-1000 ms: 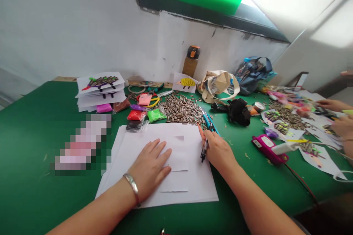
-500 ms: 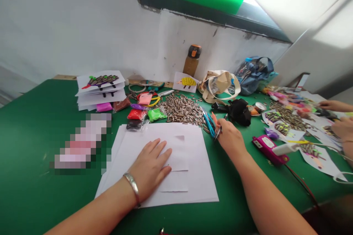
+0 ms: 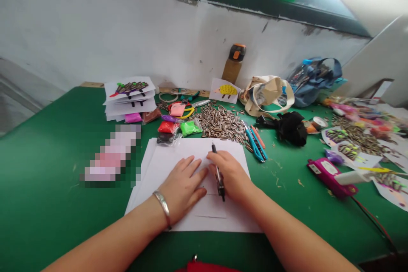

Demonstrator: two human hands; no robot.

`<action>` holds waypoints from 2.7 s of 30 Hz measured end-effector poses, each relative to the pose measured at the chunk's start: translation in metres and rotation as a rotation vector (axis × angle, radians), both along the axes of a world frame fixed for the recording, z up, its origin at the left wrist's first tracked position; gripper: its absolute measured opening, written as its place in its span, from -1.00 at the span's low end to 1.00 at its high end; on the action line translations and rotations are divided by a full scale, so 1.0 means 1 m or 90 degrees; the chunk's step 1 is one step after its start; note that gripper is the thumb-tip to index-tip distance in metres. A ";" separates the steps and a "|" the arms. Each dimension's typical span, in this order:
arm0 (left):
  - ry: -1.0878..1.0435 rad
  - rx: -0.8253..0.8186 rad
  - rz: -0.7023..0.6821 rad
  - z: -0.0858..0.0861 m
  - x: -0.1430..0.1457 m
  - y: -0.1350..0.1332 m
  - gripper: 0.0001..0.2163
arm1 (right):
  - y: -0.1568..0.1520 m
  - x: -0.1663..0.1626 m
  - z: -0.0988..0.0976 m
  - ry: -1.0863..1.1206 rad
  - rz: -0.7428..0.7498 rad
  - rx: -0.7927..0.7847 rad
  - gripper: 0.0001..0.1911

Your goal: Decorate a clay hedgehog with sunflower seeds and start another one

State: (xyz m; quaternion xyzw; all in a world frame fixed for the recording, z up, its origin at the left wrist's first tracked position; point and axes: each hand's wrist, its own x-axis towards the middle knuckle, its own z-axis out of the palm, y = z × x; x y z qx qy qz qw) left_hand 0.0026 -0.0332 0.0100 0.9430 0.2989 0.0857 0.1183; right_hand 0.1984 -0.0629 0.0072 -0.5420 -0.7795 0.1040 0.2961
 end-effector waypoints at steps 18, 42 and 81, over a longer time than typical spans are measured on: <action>0.084 -0.040 0.077 0.000 -0.015 0.016 -0.18 | -0.016 0.008 0.016 -0.080 0.192 -0.140 -0.22; 0.063 0.009 0.078 -0.011 -0.017 0.010 -0.24 | -0.007 0.036 0.025 0.021 0.171 -0.191 -0.45; 0.112 -0.005 0.077 -0.003 -0.011 0.006 -0.42 | 0.016 0.030 0.004 0.034 -0.012 -0.077 -0.73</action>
